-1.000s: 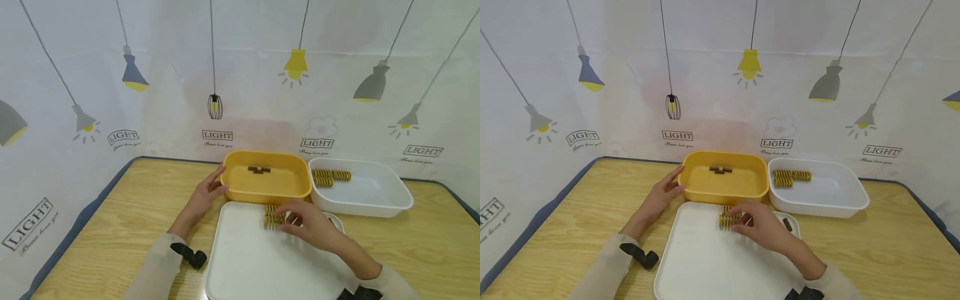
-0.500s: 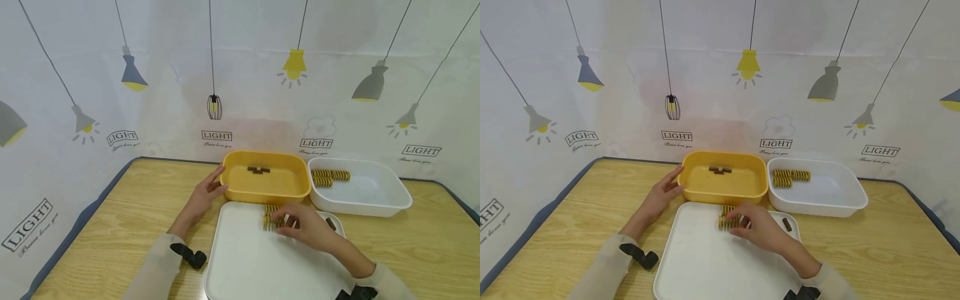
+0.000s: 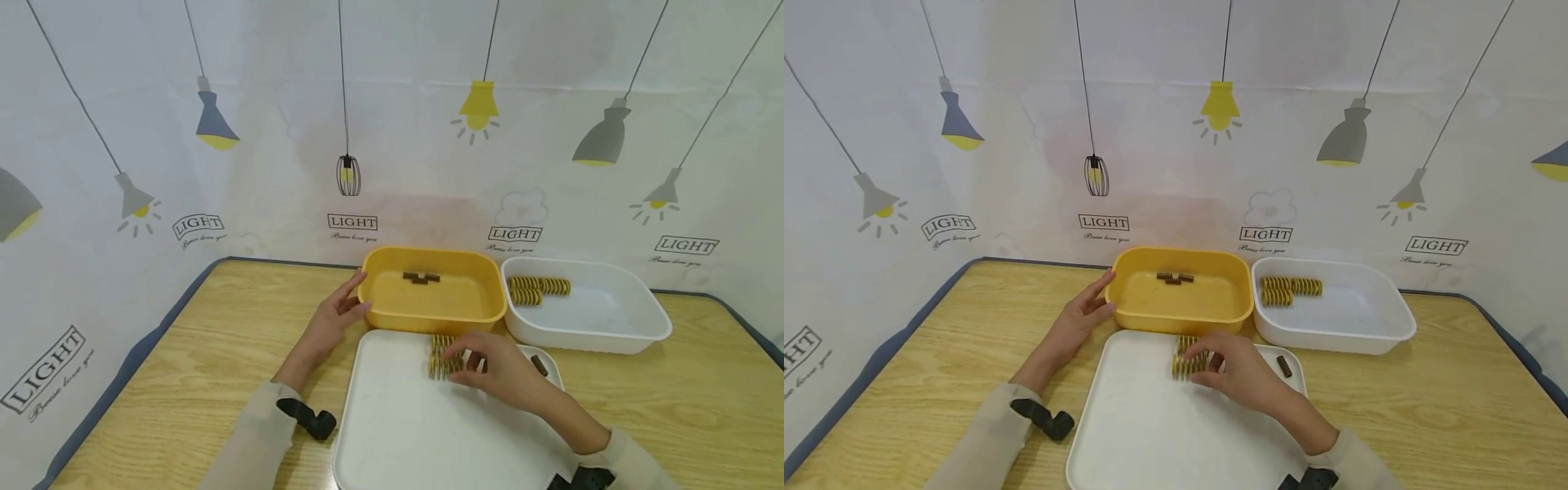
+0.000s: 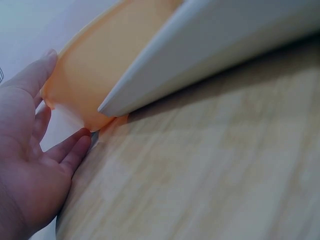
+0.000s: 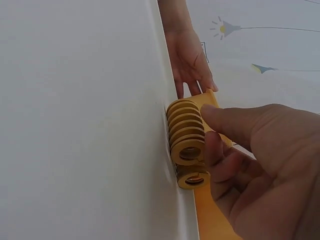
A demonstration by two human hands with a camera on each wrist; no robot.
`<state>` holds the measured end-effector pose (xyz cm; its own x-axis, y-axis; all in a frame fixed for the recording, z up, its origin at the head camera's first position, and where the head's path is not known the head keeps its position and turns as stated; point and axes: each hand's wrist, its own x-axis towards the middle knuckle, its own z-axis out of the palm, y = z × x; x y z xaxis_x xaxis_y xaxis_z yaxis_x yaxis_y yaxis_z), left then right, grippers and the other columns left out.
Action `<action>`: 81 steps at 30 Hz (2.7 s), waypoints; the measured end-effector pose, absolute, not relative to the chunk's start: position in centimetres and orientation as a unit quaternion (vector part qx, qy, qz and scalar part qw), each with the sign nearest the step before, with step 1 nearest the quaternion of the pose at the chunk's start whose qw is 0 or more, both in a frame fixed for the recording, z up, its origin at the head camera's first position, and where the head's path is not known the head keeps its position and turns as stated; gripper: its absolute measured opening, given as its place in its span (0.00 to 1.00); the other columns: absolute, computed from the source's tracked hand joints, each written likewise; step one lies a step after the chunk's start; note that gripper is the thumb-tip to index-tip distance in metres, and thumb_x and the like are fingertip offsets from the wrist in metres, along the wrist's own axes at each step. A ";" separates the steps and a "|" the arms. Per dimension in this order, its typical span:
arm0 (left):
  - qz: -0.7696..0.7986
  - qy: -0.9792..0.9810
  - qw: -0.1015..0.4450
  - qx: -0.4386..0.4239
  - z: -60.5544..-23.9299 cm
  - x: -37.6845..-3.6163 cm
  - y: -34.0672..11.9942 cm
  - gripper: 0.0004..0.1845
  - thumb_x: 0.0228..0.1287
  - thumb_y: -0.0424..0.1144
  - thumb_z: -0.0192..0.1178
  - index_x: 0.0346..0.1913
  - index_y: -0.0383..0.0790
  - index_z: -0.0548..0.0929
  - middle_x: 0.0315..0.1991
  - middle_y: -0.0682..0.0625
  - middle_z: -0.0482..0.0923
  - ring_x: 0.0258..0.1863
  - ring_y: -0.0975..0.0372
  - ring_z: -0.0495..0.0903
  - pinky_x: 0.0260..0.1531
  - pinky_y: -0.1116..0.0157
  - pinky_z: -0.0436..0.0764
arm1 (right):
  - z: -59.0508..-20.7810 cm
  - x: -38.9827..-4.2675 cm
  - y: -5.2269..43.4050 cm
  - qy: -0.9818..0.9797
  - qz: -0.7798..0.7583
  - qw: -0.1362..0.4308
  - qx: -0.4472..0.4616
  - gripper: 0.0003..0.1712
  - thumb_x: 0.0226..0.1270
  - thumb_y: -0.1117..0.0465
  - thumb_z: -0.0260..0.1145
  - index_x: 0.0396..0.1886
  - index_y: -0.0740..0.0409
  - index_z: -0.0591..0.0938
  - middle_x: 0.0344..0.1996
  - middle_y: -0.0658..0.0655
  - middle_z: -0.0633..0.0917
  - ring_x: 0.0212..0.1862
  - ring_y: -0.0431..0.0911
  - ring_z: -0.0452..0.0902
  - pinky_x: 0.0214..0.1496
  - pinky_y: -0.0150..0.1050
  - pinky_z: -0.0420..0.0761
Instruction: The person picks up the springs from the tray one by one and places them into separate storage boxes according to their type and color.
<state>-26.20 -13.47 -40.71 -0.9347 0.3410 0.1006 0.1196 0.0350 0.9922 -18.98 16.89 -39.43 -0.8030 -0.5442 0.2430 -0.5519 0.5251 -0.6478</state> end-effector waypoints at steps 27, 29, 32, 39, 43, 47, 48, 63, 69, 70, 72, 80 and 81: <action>0.670 0.720 0.084 0.160 -40.6 -26.0 -13.6 0.32 0.70 0.37 0.57 0.74 0.47 0.59 0.76 0.57 0.45 0.67 0.47 0.62 0.64 0.55 0.64 | -40.2 -18.6 16.5 -0.870 0.376 -0.101 0.304 0.21 0.52 0.54 0.76 0.47 0.47 0.82 0.41 0.45 0.83 0.28 0.38 0.73 0.32 0.33 0.77; 0.670 0.720 0.083 0.161 -40.6 -26.0 -13.6 0.33 0.69 0.37 0.57 0.74 0.47 0.59 0.75 0.57 0.45 0.67 0.47 0.62 0.64 0.55 0.64 | -40.2 -18.6 16.5 -0.871 0.372 -0.099 0.304 0.21 0.52 0.54 0.76 0.47 0.47 0.82 0.41 0.44 0.83 0.29 0.38 0.73 0.32 0.33 0.77; 0.669 0.721 0.083 0.161 -40.6 -26.0 -13.6 0.33 0.69 0.37 0.57 0.74 0.47 0.59 0.75 0.57 0.46 0.67 0.47 0.62 0.64 0.54 0.64 | -40.2 -18.5 16.5 -0.873 0.370 -0.096 0.302 0.20 0.53 0.53 0.75 0.47 0.48 0.82 0.41 0.45 0.83 0.29 0.38 0.73 0.32 0.33 0.77; 0.670 0.720 0.084 0.163 -40.7 -26.1 -13.5 0.33 0.69 0.38 0.57 0.74 0.46 0.58 0.75 0.57 0.46 0.67 0.47 0.61 0.64 0.54 0.64 | -40.5 -18.4 16.6 -0.877 0.365 -0.095 0.297 0.20 0.55 0.52 0.74 0.47 0.50 0.83 0.35 0.44 0.80 0.29 0.38 0.72 0.31 0.31 0.75; 0.665 0.725 0.082 0.160 -40.7 -26.2 -13.6 0.33 0.69 0.38 0.57 0.74 0.46 0.58 0.75 0.58 0.46 0.67 0.48 0.62 0.64 0.55 0.64 | -40.7 -18.4 16.5 -0.881 0.357 -0.090 0.297 0.20 0.55 0.52 0.75 0.47 0.49 0.83 0.32 0.44 0.79 0.29 0.38 0.72 0.30 0.31 0.75; 0.667 0.724 0.082 0.155 -40.7 -26.2 -13.6 0.33 0.69 0.39 0.58 0.74 0.50 0.60 0.75 0.58 0.46 0.67 0.49 0.62 0.64 0.55 0.64 | -40.6 -18.4 16.4 -0.883 0.351 -0.086 0.299 0.19 0.54 0.52 0.75 0.46 0.49 0.84 0.31 0.44 0.79 0.29 0.39 0.71 0.30 0.31 0.73; 0.668 0.724 0.082 0.155 -40.7 -26.2 -13.6 0.32 0.69 0.39 0.58 0.73 0.50 0.60 0.75 0.58 0.46 0.67 0.49 0.62 0.64 0.55 0.64 | -40.6 -18.4 16.4 -0.883 0.350 -0.085 0.300 0.18 0.54 0.53 0.75 0.46 0.49 0.84 0.31 0.44 0.79 0.29 0.39 0.71 0.30 0.31 0.73; 0.675 0.715 0.081 0.166 -40.9 -26.2 -13.4 0.33 0.69 0.37 0.57 0.74 0.47 0.59 0.75 0.57 0.46 0.67 0.47 0.61 0.64 0.55 0.64 | -39.6 -18.3 17.0 -0.878 0.365 -0.059 0.303 0.18 0.55 0.55 0.74 0.46 0.49 0.84 0.31 0.45 0.80 0.27 0.39 0.70 0.27 0.31 0.72; 0.672 0.717 0.081 0.164 -40.8 -26.2 -13.4 0.33 0.69 0.37 0.57 0.74 0.45 0.59 0.75 0.57 0.46 0.67 0.48 0.61 0.64 0.55 0.64 | -38.1 -18.5 18.2 -0.886 0.356 -0.028 0.295 0.19 0.56 0.52 0.73 0.47 0.50 0.84 0.30 0.45 0.79 0.28 0.39 0.69 0.27 0.31 0.72; 0.672 0.717 0.081 0.164 -40.8 -26.2 -13.4 0.33 0.69 0.37 0.57 0.74 0.45 0.59 0.75 0.57 0.46 0.67 0.48 0.61 0.64 0.55 0.64 | -37.9 -18.6 18.5 -0.887 0.356 -0.023 0.294 0.19 0.56 0.52 0.74 0.47 0.51 0.84 0.31 0.46 0.79 0.28 0.40 0.69 0.27 0.31 0.72; 0.672 0.718 0.082 0.163 -40.8 -26.2 -13.4 0.33 0.69 0.37 0.57 0.74 0.46 0.59 0.75 0.57 0.46 0.67 0.48 0.61 0.64 0.55 0.64 | -37.5 -18.7 19.0 -0.888 0.356 -0.016 0.290 0.20 0.55 0.52 0.74 0.47 0.51 0.83 0.32 0.46 0.79 0.28 0.40 0.68 0.27 0.31 0.72; 0.669 0.720 0.081 0.162 -41.0 -26.1 -13.6 0.33 0.69 0.36 0.57 0.74 0.45 0.59 0.75 0.58 0.47 0.66 0.50 0.63 0.64 0.55 0.64 | -36.0 -18.9 20.7 -0.896 0.347 -0.013 0.277 0.21 0.56 0.52 0.73 0.49 0.52 0.83 0.25 0.47 0.74 0.25 0.39 0.66 0.24 0.31 0.69; 0.670 0.720 0.081 0.161 -41.0 -26.1 -13.6 0.33 0.69 0.36 0.57 0.74 0.45 0.59 0.75 0.58 0.47 0.66 0.50 0.63 0.64 0.56 0.64 | -35.9 -18.9 20.8 -0.897 0.346 -0.010 0.275 0.21 0.56 0.52 0.73 0.49 0.52 0.83 0.24 0.47 0.74 0.24 0.39 0.65 0.23 0.31 0.69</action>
<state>-26.12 -13.55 -41.04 -0.9347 0.3410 0.0999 0.1240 0.0495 0.9910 -18.94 20.85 -35.85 -0.8483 -0.5010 0.1718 -0.4865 0.6091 -0.6264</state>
